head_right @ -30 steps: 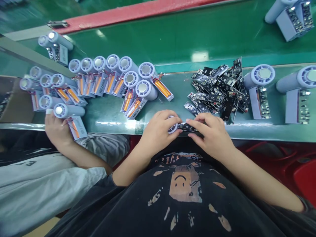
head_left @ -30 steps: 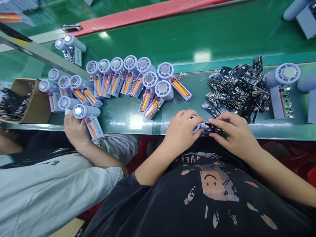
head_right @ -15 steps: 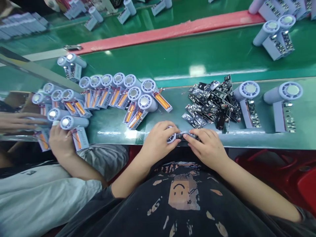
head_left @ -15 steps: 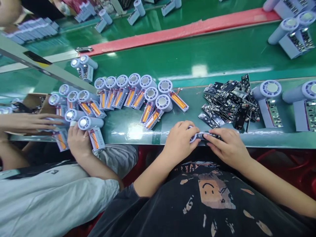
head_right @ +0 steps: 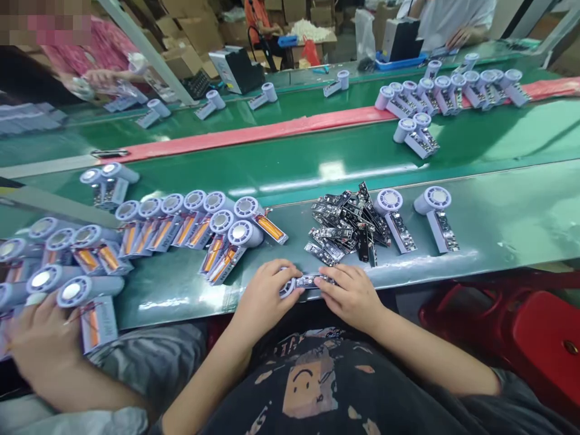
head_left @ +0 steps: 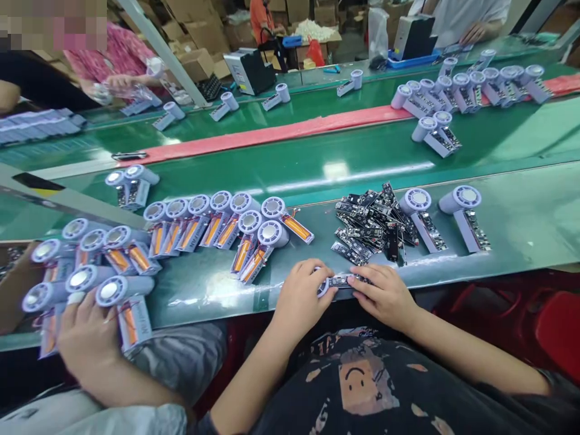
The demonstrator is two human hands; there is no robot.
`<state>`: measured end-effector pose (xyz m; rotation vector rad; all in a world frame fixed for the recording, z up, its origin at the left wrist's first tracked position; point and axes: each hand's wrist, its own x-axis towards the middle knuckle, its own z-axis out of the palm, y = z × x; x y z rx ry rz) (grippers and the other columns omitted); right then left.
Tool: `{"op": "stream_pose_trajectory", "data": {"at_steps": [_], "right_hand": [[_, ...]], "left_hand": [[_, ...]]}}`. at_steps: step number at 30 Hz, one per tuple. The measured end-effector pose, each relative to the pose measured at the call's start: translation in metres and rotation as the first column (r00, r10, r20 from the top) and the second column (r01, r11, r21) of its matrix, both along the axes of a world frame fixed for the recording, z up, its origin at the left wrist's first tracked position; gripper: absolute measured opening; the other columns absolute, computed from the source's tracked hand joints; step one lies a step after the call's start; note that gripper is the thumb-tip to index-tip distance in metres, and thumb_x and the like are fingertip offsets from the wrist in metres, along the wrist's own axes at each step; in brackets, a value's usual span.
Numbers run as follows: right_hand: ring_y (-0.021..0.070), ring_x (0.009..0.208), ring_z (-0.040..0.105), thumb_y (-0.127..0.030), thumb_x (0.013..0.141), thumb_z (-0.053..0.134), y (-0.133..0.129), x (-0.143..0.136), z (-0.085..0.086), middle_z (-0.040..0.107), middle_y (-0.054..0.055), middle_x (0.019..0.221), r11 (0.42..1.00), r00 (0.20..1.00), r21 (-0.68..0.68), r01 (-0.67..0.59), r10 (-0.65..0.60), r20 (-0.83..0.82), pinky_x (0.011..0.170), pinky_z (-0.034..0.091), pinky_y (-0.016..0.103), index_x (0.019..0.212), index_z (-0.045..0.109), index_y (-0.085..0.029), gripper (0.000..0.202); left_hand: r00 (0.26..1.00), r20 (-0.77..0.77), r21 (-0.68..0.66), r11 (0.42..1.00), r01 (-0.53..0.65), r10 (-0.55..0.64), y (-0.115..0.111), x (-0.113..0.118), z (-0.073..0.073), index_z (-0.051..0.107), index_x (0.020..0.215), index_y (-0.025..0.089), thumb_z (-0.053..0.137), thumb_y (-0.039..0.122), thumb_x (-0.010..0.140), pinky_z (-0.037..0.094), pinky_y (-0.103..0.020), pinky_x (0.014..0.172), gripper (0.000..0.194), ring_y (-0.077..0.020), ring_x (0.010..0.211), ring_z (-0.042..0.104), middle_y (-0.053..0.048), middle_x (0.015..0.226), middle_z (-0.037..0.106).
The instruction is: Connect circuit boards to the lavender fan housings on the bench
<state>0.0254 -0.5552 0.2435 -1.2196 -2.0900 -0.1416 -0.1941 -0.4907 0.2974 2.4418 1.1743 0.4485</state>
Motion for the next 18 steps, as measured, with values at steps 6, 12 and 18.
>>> {"op": "stream_pose_trajectory", "data": {"at_steps": [6,12,18], "right_hand": [[0.0247,0.114,0.064,-0.029,0.098,0.059,-0.004,-0.008,0.009,0.069,0.011,0.133,1.0,0.999,-0.014,0.009,-0.009,0.032,0.09,0.05,0.043,0.125,0.063,-0.023,0.028],[0.0206,0.119,0.065,-0.05,0.094,0.063,0.073,0.098,0.081,0.073,0.011,0.123,0.949,0.954,0.114,0.293,-0.282,-0.103,0.102,0.051,0.039,0.116,0.071,-0.021,0.037],[0.0301,0.097,0.071,-0.071,0.063,0.073,0.213,0.259,0.148,0.075,0.027,0.101,0.796,0.794,0.005,0.605,-0.603,-0.074,0.077,0.047,0.052,0.044,0.056,-0.017,0.06]], "left_hand": [[1.0,-0.003,0.013,1.0,0.002,-0.002,0.001,0.0,0.0,0.072,0.101,0.021,0.076,0.016,0.083,0.055,-0.042,0.094,0.019,-0.025,0.102,0.065,-0.006,0.106,0.069],[0.999,-0.04,0.058,0.998,0.013,-0.01,-0.004,-0.003,-0.002,0.071,0.104,0.021,0.074,0.018,0.085,0.057,-0.043,0.091,0.019,-0.0259,0.101,0.065,-0.007,0.11,0.069],[0.999,-0.051,0.022,1.0,0.0,0.001,-0.005,-0.003,-0.001,0.071,0.105,0.021,0.074,0.022,0.087,0.056,-0.044,0.093,0.018,-0.0256,0.104,0.064,-0.007,0.112,0.069]]}}
